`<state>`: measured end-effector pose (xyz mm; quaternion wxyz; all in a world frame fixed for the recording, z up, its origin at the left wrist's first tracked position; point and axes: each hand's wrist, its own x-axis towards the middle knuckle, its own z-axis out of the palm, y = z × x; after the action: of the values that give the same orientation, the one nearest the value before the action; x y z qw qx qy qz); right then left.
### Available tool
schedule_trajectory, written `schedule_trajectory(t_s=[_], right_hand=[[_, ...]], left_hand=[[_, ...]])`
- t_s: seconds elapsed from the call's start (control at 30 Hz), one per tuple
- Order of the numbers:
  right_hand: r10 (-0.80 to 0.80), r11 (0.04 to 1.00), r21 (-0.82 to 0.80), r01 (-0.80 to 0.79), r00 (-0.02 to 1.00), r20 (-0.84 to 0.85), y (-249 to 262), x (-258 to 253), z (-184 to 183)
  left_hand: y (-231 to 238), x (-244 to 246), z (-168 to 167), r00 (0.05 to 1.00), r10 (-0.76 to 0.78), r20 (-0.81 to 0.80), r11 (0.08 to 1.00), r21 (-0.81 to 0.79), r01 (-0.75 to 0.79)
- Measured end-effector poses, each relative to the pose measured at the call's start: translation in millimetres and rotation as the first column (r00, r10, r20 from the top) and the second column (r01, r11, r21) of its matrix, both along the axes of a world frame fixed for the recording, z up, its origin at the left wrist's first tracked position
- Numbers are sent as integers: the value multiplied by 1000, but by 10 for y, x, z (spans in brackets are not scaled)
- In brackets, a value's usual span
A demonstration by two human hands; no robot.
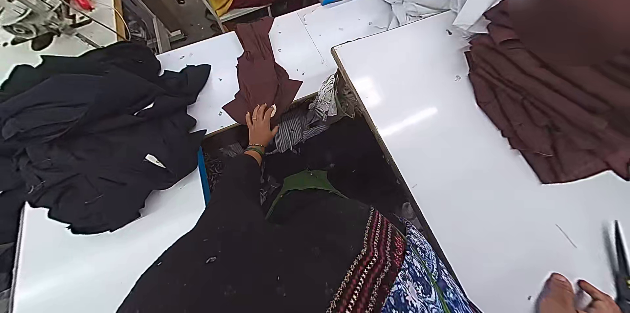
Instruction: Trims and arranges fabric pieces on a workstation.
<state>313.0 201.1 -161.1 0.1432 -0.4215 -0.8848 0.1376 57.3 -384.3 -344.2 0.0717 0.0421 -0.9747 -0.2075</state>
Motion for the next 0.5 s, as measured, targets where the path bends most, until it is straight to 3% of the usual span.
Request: schedule_trajectory(t_s=[0.1, 0.23, 0.4, 0.5], right_hand=[[63, 998, 13, -63, 997, -34, 24, 60, -59], [119, 993, 18, -118, 991, -66, -22, 174, -72], [153, 988, -9, -154, 985, -77, -131, 368, -81], [158, 987, -3, -159, 985, -73, -168, 442, -89]], left_hand=[[-139, 124, -24, 996, 62, 58, 998, -5, -62], [-295, 119, 16, 994, 29, 110, 999, -23, -27], [-87, -66, 333, 943, 275, 187, 953, 75, -293], [-52, -239, 457, 885, 332, 326, 935, 13, -356]])
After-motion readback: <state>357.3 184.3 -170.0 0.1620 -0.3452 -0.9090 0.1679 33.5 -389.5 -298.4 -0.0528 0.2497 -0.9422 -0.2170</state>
